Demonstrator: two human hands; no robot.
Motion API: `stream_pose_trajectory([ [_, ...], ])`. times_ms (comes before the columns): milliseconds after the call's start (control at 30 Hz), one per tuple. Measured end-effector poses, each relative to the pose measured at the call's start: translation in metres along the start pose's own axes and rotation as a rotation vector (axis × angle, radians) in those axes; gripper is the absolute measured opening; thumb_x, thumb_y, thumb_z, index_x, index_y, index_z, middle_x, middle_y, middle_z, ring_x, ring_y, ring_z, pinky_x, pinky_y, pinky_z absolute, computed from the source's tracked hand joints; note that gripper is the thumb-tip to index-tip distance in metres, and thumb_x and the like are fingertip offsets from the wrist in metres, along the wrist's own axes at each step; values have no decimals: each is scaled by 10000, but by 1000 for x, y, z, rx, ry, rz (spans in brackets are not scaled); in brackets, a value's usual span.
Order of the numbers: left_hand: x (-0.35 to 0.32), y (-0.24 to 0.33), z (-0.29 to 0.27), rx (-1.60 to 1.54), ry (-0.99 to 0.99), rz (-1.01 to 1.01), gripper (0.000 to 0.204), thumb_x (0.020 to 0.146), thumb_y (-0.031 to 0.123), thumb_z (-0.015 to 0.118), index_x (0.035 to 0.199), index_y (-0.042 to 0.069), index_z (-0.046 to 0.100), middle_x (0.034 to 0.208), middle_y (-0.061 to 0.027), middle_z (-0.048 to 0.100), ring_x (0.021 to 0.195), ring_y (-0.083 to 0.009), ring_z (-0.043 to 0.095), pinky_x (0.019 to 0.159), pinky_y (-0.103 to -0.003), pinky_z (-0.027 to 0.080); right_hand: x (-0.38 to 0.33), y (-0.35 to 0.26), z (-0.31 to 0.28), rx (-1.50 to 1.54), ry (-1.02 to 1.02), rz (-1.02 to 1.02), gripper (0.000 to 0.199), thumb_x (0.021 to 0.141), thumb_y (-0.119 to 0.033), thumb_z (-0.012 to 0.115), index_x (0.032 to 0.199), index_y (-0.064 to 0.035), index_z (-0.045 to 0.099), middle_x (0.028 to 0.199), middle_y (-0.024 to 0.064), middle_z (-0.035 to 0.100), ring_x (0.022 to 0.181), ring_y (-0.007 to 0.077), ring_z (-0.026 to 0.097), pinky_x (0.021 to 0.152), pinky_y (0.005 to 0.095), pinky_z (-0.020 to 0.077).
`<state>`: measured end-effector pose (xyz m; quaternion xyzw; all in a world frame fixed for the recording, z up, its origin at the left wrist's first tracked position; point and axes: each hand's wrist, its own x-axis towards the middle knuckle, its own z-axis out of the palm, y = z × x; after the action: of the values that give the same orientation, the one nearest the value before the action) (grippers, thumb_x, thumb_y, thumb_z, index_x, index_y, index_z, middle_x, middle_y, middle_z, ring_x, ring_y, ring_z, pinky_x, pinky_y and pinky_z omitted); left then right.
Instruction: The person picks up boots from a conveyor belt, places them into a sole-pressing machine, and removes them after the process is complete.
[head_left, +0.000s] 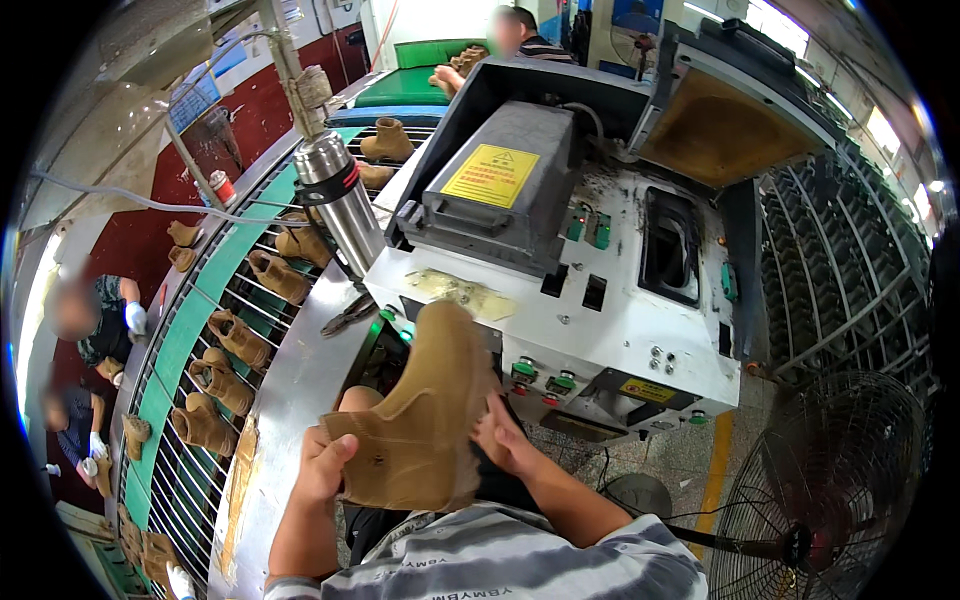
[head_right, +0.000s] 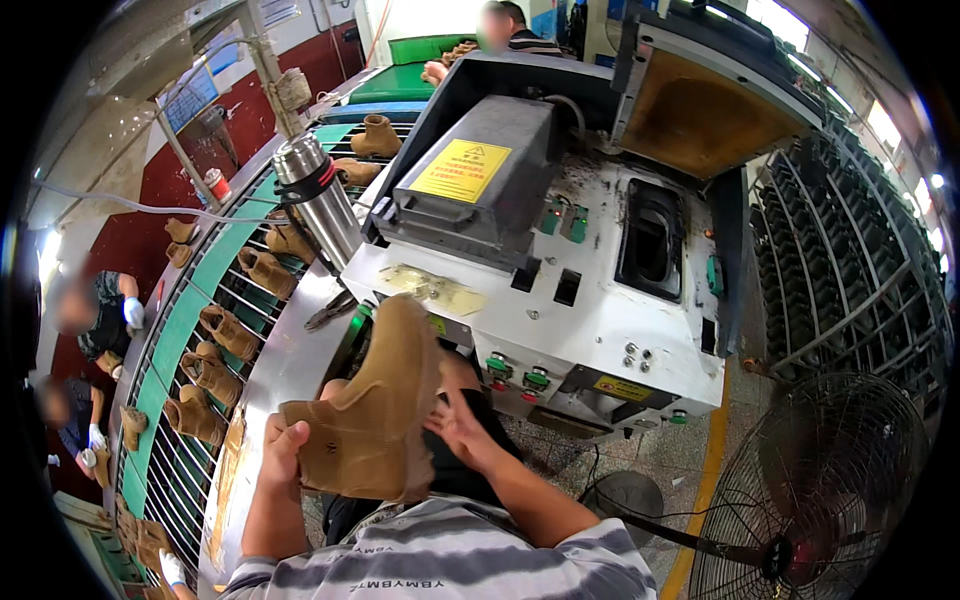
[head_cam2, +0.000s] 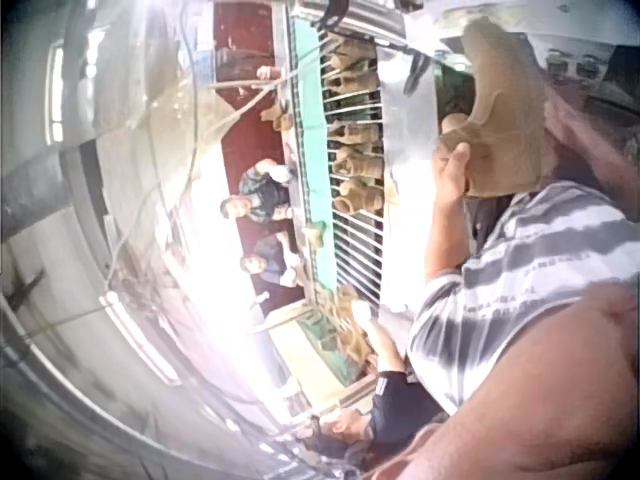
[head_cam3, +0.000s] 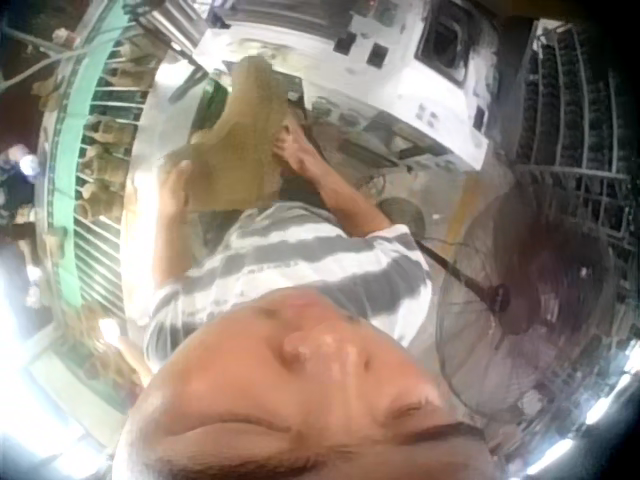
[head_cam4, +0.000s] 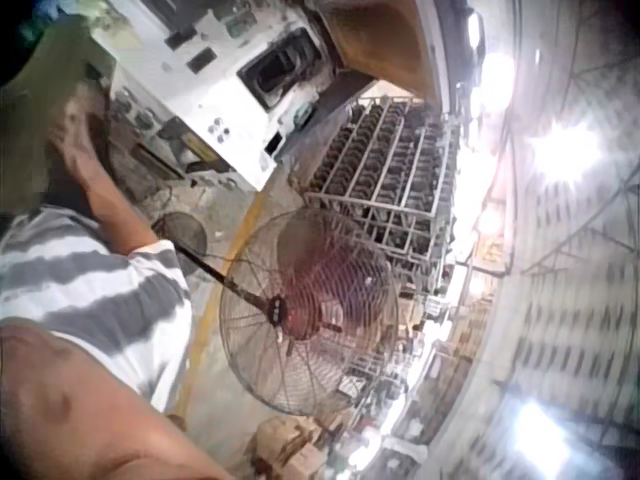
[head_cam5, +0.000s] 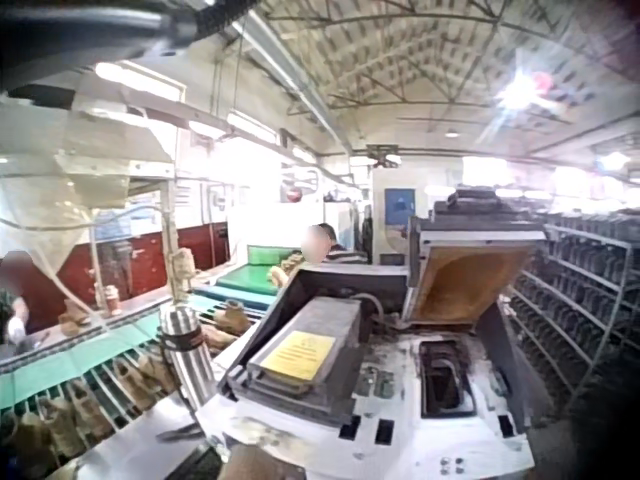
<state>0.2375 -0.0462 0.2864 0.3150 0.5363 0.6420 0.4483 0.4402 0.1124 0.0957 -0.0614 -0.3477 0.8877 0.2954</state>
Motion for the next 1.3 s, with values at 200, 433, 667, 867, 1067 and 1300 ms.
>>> stream_pose_trajectory([
  [200,36,-59,38,127,-204,15,231,948,135,552,791,-9,639,807,7,625,752,-72,559,638,-248,446,-22,-70,26,110,150,28,907,728,-264,716,1463,-34,237,1377,169,463,1242,332,502,1036,443,428],
  [433,87,-99,27,714,-193,-13,235,897,138,629,723,-17,591,610,-81,573,560,-159,511,531,-320,416,-54,-210,-52,-603,566,-415,1041,615,-167,814,1474,-31,242,1356,150,481,1226,297,506,1024,419,431],
  [667,105,-221,-93,608,252,72,280,919,156,616,693,-1,562,588,-41,537,565,-110,508,520,-287,400,28,-408,-57,-1376,1105,-373,1090,639,-215,813,1514,-33,189,1391,231,457,1219,315,516,988,384,440],
  [867,113,-218,-81,456,211,-35,290,944,162,587,691,27,545,608,-14,551,574,-81,507,531,-249,399,106,-481,-111,-1590,1265,-31,1082,637,-300,785,1493,1,197,1406,243,430,1216,349,514,978,421,437],
  [1067,121,-215,-83,383,204,-42,291,949,161,575,689,36,534,609,-17,562,557,-93,516,522,-251,406,151,-460,-138,-1511,1202,150,926,608,-250,794,1360,61,351,1294,240,498,1139,329,554,933,439,458],
  [1300,142,-232,-77,279,169,-68,300,947,180,571,684,40,540,594,-24,563,535,-98,517,506,-256,399,132,-445,-175,-1808,1320,371,987,687,-457,756,1410,64,332,1353,256,500,1218,360,529,1008,445,419],
])
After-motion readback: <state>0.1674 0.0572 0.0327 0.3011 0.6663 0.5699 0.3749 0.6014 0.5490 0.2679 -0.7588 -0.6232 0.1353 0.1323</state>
